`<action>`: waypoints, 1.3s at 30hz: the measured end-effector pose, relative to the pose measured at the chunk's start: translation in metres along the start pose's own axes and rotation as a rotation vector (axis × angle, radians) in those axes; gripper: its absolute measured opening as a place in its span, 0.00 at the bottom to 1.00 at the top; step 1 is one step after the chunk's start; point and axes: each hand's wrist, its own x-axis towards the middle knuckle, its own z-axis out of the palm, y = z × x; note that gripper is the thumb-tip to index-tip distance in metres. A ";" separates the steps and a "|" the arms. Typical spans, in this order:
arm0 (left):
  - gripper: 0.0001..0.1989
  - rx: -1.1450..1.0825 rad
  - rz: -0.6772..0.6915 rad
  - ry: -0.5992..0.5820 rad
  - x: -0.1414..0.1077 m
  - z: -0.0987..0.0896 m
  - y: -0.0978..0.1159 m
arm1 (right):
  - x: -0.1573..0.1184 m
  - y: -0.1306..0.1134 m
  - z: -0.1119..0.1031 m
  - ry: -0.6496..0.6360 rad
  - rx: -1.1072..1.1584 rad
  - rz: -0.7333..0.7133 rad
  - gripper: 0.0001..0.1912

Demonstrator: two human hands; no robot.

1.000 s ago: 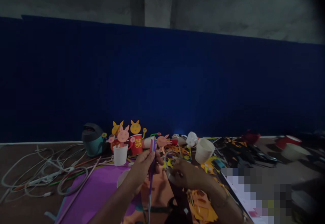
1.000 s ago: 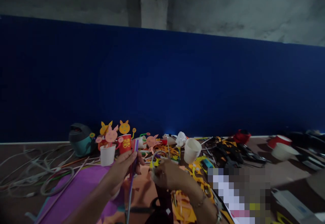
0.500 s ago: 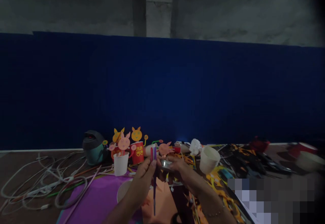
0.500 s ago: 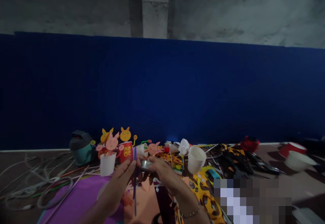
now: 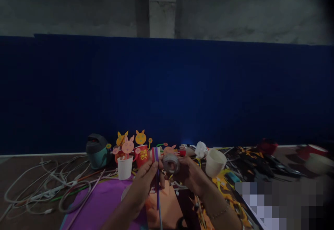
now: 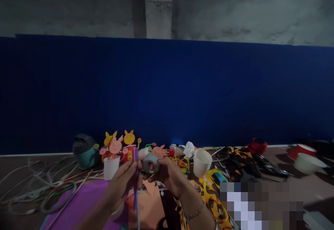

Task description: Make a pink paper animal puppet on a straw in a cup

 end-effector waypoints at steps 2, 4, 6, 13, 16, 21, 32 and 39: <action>0.15 0.037 0.033 -0.011 0.000 -0.001 -0.001 | -0.001 0.000 0.001 -0.001 -0.032 0.014 0.16; 0.15 0.113 0.069 -0.034 -0.001 -0.002 -0.001 | -0.002 -0.001 0.000 0.030 -0.114 0.048 0.17; 0.15 0.221 0.096 -0.084 -0.003 -0.003 0.001 | -0.003 -0.001 -0.002 0.068 -0.213 0.074 0.17; 0.16 0.637 0.277 -0.198 -0.012 0.003 0.013 | -0.002 -0.002 -0.010 0.029 -0.452 0.178 0.09; 0.16 0.493 0.151 -0.189 -0.009 0.003 0.012 | -0.004 -0.003 -0.006 0.037 -0.311 0.130 0.12; 0.17 0.331 0.033 -0.195 -0.006 -0.002 0.010 | -0.004 -0.002 -0.001 -0.055 -0.040 0.075 0.17; 0.12 0.767 0.383 -0.237 -0.014 0.005 0.019 | -0.005 0.000 -0.004 0.088 -0.518 0.084 0.07; 0.15 0.598 0.194 -0.193 -0.014 0.004 0.021 | -0.002 -0.002 -0.006 -0.017 -0.056 0.018 0.14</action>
